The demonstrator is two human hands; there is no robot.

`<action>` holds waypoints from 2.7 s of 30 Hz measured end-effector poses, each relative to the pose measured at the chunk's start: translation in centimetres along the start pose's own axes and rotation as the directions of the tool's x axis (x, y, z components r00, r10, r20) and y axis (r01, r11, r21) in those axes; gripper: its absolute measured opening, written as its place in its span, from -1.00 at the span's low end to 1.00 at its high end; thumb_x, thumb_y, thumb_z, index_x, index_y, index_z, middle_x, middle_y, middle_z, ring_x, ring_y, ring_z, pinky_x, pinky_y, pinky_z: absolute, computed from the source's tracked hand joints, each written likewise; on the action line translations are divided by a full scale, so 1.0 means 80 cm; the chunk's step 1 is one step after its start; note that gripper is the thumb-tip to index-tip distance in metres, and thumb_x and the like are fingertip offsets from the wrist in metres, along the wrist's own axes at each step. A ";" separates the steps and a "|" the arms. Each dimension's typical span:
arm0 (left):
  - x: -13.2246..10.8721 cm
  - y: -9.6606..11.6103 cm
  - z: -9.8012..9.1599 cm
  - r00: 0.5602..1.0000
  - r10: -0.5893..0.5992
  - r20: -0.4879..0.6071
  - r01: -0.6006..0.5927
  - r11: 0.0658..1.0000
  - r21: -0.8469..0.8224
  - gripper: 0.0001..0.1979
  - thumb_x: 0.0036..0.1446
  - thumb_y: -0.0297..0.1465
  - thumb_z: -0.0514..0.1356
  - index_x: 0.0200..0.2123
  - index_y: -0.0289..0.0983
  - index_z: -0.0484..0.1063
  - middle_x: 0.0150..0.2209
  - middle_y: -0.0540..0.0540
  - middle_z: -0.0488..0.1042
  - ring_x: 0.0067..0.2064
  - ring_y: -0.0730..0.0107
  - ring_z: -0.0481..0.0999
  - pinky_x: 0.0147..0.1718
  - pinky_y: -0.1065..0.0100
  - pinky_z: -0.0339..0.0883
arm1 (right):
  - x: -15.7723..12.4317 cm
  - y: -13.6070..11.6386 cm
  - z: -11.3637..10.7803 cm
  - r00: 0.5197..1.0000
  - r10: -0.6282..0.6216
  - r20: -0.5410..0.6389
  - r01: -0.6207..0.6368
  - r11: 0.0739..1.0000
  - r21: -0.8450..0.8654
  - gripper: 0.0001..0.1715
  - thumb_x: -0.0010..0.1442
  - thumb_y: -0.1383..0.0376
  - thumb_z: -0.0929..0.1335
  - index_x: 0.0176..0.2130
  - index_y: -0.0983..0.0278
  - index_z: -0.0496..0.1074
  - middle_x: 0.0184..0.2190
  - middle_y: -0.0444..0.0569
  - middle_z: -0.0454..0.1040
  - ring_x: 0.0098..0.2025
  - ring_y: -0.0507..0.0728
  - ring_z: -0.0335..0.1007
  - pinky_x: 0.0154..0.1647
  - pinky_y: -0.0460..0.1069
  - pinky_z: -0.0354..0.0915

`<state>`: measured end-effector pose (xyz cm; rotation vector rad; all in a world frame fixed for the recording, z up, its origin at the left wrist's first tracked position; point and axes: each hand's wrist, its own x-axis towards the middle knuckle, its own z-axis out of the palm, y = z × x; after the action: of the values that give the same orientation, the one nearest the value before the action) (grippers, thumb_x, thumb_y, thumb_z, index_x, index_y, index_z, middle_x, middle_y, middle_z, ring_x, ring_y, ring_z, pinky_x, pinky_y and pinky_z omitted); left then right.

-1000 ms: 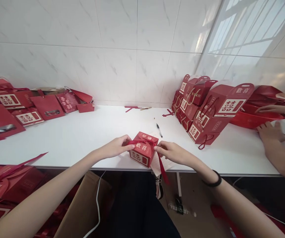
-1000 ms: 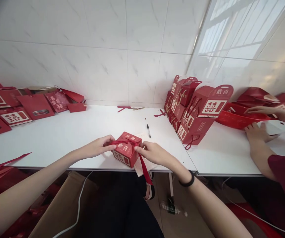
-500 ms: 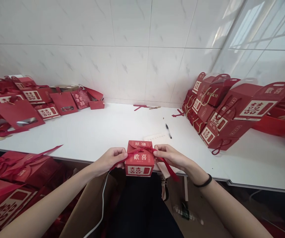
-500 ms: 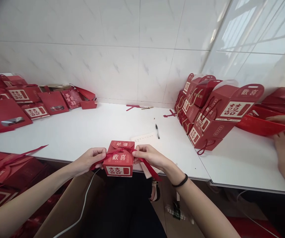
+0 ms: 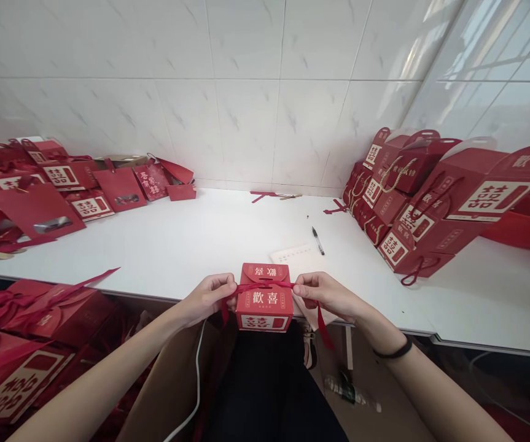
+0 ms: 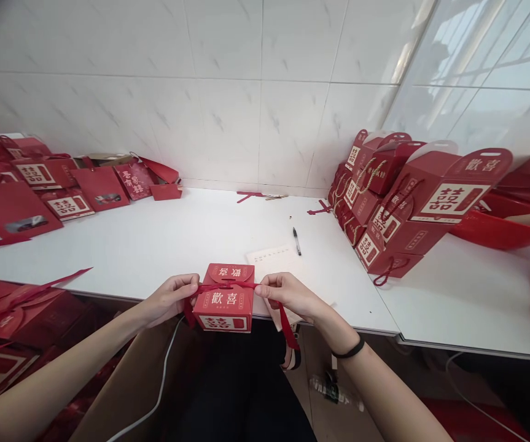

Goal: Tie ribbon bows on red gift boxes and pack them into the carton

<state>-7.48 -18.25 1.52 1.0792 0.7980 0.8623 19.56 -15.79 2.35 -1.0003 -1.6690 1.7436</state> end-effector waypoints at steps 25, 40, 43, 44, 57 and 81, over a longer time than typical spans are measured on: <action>0.020 0.021 0.036 0.998 0.025 -0.052 -0.019 0.994 0.106 -0.65 -0.02 -0.20 0.23 -0.57 -0.29 0.18 -0.57 0.06 0.35 -0.50 0.51 0.38 -0.42 0.41 0.28 | -0.015 -0.061 0.013 0.950 -0.284 -0.127 0.283 0.959 -0.030 -0.73 0.08 0.12 0.40 -0.46 0.28 0.48 -0.16 -0.02 0.45 -0.17 0.11 0.35 -0.15 -0.03 0.23; 0.011 0.070 0.048 0.993 0.116 -0.032 -0.060 0.703 0.708 -0.81 0.11 -0.27 0.05 -0.29 -0.25 0.36 -0.57 0.09 0.27 -0.54 0.55 0.21 -0.57 0.49 0.08 | 0.020 -0.026 0.038 0.814 -0.531 -0.234 0.394 0.802 -0.448 -0.78 0.17 0.28 0.28 -0.24 0.24 0.50 -0.27 -0.04 0.47 -0.20 0.11 0.38 -0.19 0.00 0.27; 0.007 0.079 0.053 0.991 0.126 0.045 -0.108 0.553 0.826 -0.76 0.15 -0.28 0.00 -0.30 -0.24 0.42 -0.44 0.02 0.40 -0.43 0.48 0.33 -0.47 0.45 0.19 | 0.021 -0.024 0.040 0.805 -0.542 -0.240 0.404 0.798 -0.447 -0.79 0.17 0.30 0.26 -0.24 0.23 0.48 -0.26 -0.04 0.47 -0.19 0.11 0.38 -0.17 0.01 0.28; 0.006 0.082 0.054 0.990 0.119 0.072 -0.123 0.510 0.851 -0.76 0.14 -0.29 0.02 -0.30 -0.24 0.43 -0.40 0.01 0.43 -0.40 0.46 0.36 -0.44 0.44 0.21 | 0.021 -0.023 0.040 0.806 -0.538 -0.245 0.405 0.805 -0.434 -0.80 0.17 0.30 0.26 -0.25 0.23 0.46 -0.27 -0.05 0.47 -0.20 0.11 0.38 -0.17 0.02 0.28; 0.004 0.094 0.060 0.919 0.259 0.296 -0.317 0.039 0.948 -0.81 0.18 -0.38 0.03 -0.27 -0.23 0.44 -0.31 -0.03 0.39 -0.35 0.47 0.41 -0.33 0.42 0.29 | 0.027 -0.021 0.044 0.813 -0.483 -0.325 0.407 0.871 -0.276 -0.85 0.10 0.26 0.33 -0.27 0.26 0.39 -0.31 -0.03 0.51 -0.25 0.10 0.43 -0.19 0.02 0.34; 0.089 0.090 0.060 0.958 0.245 0.149 -0.253 0.479 0.841 -0.86 0.06 -0.31 0.13 -0.35 -0.26 0.39 -0.39 0.01 0.45 -0.35 0.43 0.41 -0.34 0.40 0.26 | 0.026 -0.018 0.052 0.831 -0.410 -0.376 0.357 0.912 -0.203 -0.86 0.02 0.28 0.34 -0.38 0.24 0.26 -0.41 -0.11 0.49 -0.29 0.12 0.46 -0.31 -0.03 0.29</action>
<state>-1.52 -12.16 8.78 2.1451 1.1214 0.6777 14.81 -16.50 3.28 -0.9265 -1.5780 1.0869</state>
